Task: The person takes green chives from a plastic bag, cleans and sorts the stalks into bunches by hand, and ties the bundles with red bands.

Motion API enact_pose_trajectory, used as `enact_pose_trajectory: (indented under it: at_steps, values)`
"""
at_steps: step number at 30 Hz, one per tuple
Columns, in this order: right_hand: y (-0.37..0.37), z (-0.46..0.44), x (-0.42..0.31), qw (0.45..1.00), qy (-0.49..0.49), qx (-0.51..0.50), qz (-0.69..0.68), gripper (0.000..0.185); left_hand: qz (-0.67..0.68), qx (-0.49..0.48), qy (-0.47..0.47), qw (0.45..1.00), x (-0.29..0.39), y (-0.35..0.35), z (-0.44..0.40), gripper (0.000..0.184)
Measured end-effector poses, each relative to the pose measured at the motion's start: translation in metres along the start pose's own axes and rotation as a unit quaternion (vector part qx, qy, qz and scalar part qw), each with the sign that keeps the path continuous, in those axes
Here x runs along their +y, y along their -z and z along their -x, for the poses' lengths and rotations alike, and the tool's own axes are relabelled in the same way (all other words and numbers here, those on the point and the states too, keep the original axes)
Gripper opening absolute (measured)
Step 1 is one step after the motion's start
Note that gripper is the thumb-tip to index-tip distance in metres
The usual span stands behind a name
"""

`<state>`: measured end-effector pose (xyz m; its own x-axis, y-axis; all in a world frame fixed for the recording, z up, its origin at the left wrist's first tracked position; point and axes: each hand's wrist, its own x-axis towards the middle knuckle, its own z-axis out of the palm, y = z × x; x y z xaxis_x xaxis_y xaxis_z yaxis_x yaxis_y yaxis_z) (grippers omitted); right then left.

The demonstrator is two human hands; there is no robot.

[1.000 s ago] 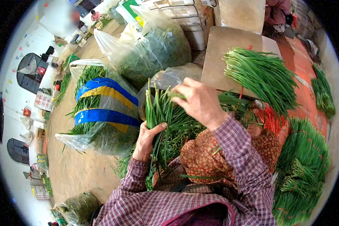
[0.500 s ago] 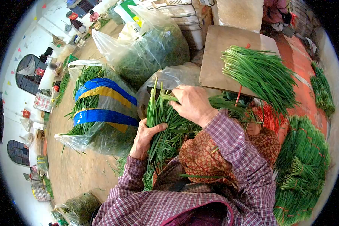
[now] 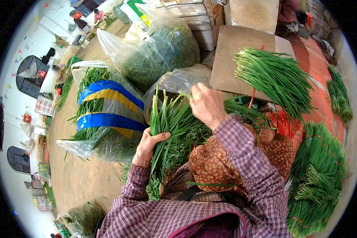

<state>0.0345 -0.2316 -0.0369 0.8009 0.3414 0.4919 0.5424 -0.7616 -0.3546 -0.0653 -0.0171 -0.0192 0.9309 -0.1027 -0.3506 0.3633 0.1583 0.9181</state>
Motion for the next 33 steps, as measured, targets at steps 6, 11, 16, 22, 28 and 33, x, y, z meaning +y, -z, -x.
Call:
enact_pose_trajectory:
  at_steps: [6,11,16,22,28,33]
  values:
    - [-0.003,0.004,0.051,0.990,-0.102,0.036,0.094,0.020,0.051,0.063,-0.023,0.996,-0.006,0.031,0.019,0.021]
    - [0.021,0.006,0.073,0.977,-0.085,0.149,0.128,0.021,0.153,0.148,-0.090,0.973,-0.014,0.080,0.022,0.022]
    - [0.033,0.003,0.030,0.998,0.013,0.050,0.044,0.021,0.125,0.123,-0.086,0.981,0.003,0.070,0.009,0.025]
    - [0.026,0.005,-0.022,0.989,0.104,0.065,-0.080,0.025,0.134,-0.069,-0.048,0.987,0.004,0.015,-0.010,0.046]
    - [0.020,0.011,-0.029,0.992,0.077,0.064,-0.080,0.028,0.201,-0.069,-0.018,0.977,-0.017,-0.003,-0.015,0.034]
    - [0.003,0.007,-0.021,0.998,-0.047,0.035,-0.020,0.021,0.138,-0.060,-0.039,0.988,-0.016,-0.002,-0.009,0.030]
